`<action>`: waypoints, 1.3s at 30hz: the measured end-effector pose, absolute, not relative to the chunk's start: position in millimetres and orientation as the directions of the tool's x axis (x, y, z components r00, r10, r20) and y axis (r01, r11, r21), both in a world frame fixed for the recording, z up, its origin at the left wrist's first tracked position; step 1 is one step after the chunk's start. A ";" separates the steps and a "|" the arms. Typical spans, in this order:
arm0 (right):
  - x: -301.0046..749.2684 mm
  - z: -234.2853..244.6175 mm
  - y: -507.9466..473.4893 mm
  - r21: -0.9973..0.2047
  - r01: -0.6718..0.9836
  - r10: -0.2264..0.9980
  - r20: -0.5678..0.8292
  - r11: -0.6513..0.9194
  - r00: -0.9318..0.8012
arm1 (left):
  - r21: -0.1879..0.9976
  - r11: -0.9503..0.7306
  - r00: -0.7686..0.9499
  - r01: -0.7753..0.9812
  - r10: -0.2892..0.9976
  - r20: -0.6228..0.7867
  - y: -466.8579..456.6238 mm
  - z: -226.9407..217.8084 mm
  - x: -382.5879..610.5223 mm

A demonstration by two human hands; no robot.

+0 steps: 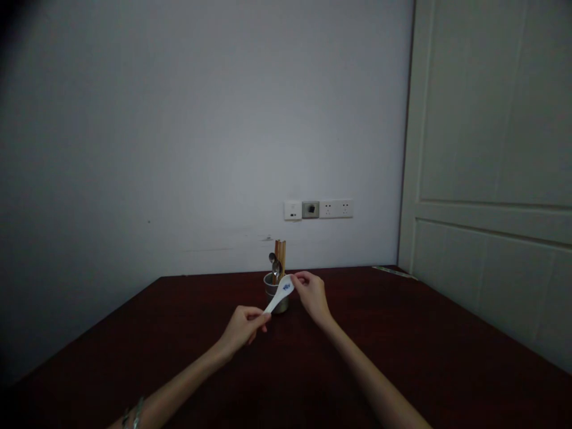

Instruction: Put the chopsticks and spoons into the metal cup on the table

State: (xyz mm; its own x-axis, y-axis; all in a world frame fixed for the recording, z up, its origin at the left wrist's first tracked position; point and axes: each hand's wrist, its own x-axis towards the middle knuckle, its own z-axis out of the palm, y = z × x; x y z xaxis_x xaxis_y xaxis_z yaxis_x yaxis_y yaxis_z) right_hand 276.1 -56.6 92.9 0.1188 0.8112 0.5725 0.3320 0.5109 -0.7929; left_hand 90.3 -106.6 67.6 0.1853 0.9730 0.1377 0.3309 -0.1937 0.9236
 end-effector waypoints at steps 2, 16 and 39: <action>270.1 95.6 -59.2 -0.772 0.306 0.793 0.604 0.558 0.080 | 0.926 -0.180 0.209 0.332 0.971 0.114 -114.0 60.0 98.4; 276.5 122.3 -55.9 -0.673 0.344 0.727 0.685 0.655 -0.044 | 0.923 -0.230 0.247 0.309 0.957 0.155 -94.2 33.7 97.1; 263.2 122.3 43.2 -0.627 0.415 0.705 0.707 0.659 -0.053 | 0.978 -0.112 -0.138 0.174 0.981 0.137 3.5 -4.7 29.9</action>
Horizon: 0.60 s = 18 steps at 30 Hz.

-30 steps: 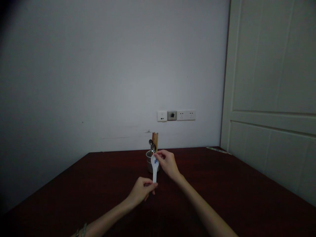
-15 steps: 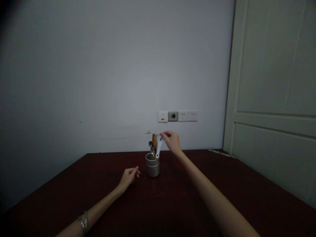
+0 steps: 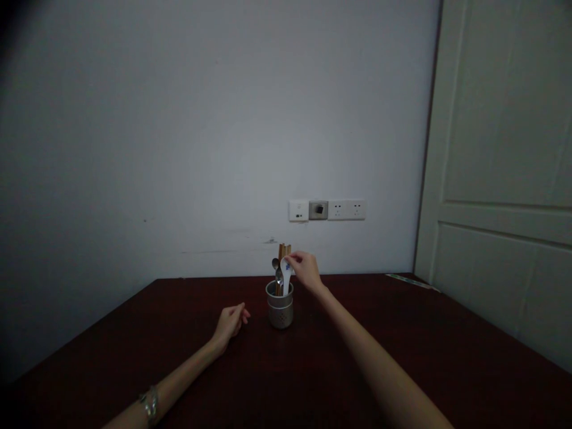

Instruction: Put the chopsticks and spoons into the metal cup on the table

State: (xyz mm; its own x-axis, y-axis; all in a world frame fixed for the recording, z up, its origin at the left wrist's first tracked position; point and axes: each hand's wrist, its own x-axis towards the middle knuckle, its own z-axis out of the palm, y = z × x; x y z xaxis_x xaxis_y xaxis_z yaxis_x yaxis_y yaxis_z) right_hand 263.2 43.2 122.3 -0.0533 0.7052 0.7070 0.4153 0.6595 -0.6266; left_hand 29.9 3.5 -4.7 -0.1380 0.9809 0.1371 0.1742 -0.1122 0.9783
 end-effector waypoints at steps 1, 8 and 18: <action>263.5 118.0 42.9 -0.631 0.410 0.711 0.701 0.659 -0.064 | 0.978 -0.110 -0.137 0.176 0.981 0.135 3.5 -4.8 29.8; 266.9 93.5 37.8 -0.683 0.403 0.769 0.633 0.610 -0.091 | 0.973 -0.125 -0.127 0.193 0.980 0.151 0.7 -2.7 31.7; 264.7 75.2 35.1 -0.712 0.399 0.809 0.565 0.578 -0.164 | 0.949 -0.139 -0.125 0.285 0.976 0.180 2.7 -4.9 29.7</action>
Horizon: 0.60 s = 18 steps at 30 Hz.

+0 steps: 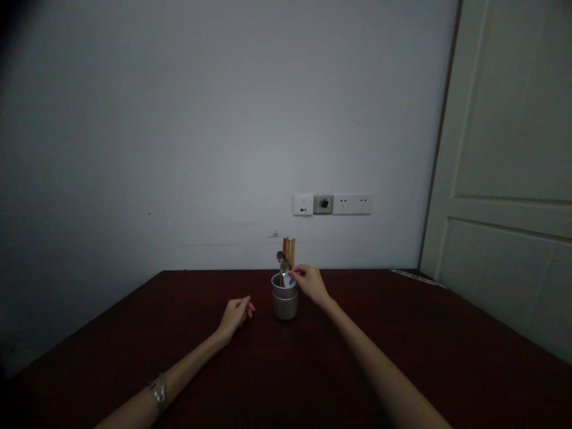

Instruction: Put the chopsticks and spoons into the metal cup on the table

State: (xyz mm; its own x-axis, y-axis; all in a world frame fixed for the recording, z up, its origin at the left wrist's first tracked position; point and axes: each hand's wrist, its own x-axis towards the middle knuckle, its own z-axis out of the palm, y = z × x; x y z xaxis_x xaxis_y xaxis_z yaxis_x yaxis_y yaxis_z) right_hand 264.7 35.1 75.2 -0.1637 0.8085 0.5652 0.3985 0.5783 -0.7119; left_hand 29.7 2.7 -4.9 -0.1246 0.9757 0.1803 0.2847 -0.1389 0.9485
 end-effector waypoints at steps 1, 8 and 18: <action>264.7 74.6 34.9 -0.715 0.397 0.811 0.560 0.576 -0.168 | 0.946 -0.137 -0.127 0.294 0.975 0.181 2.7 -4.6 29.7; 267.1 75.7 30.3 -0.726 0.383 0.818 0.540 0.572 -0.200 | 0.944 -0.145 -0.124 0.296 0.974 0.189 2.1 -3.9 30.0; 270.6 76.6 25.2 -0.728 0.382 0.822 0.518 0.569 -0.238 | 0.939 -0.156 -0.118 0.306 0.973 0.200 1.1 -3.6 30.1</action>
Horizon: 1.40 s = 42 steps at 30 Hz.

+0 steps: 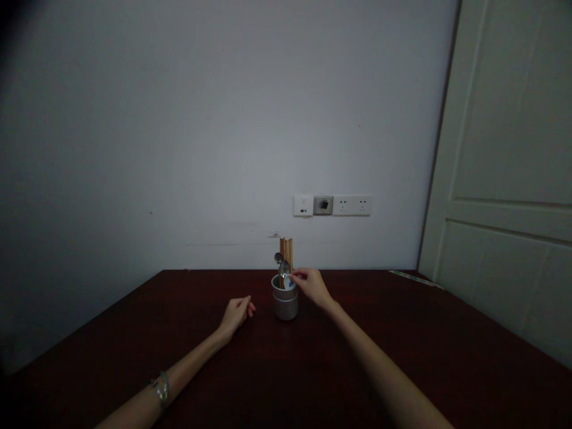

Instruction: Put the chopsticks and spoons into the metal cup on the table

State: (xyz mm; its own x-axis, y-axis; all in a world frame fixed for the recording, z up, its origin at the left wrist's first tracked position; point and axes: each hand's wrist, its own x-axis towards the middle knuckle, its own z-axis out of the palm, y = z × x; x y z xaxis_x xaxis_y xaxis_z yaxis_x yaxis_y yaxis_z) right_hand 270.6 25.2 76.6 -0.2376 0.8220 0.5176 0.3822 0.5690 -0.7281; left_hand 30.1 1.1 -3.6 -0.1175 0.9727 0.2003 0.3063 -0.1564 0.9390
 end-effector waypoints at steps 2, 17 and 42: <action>271.2 76.7 24.4 -0.720 0.388 0.817 0.524 0.576 -0.240 | 0.939 -0.147 -0.122 0.310 0.974 0.192 0.7 -2.9 30.4; 275.2 82.6 18.7 -0.714 0.392 0.811 0.553 0.580 -0.192 | 0.908 -0.198 -0.103 0.370 0.962 0.251 6.6 -9.4 28.5; 320.0 -8.7 -22.8 -0.336 0.879 0.893 0.409 0.339 -0.188 | 0.771 -0.315 -0.116 0.553 0.887 0.446 -1.5 -4.8 31.8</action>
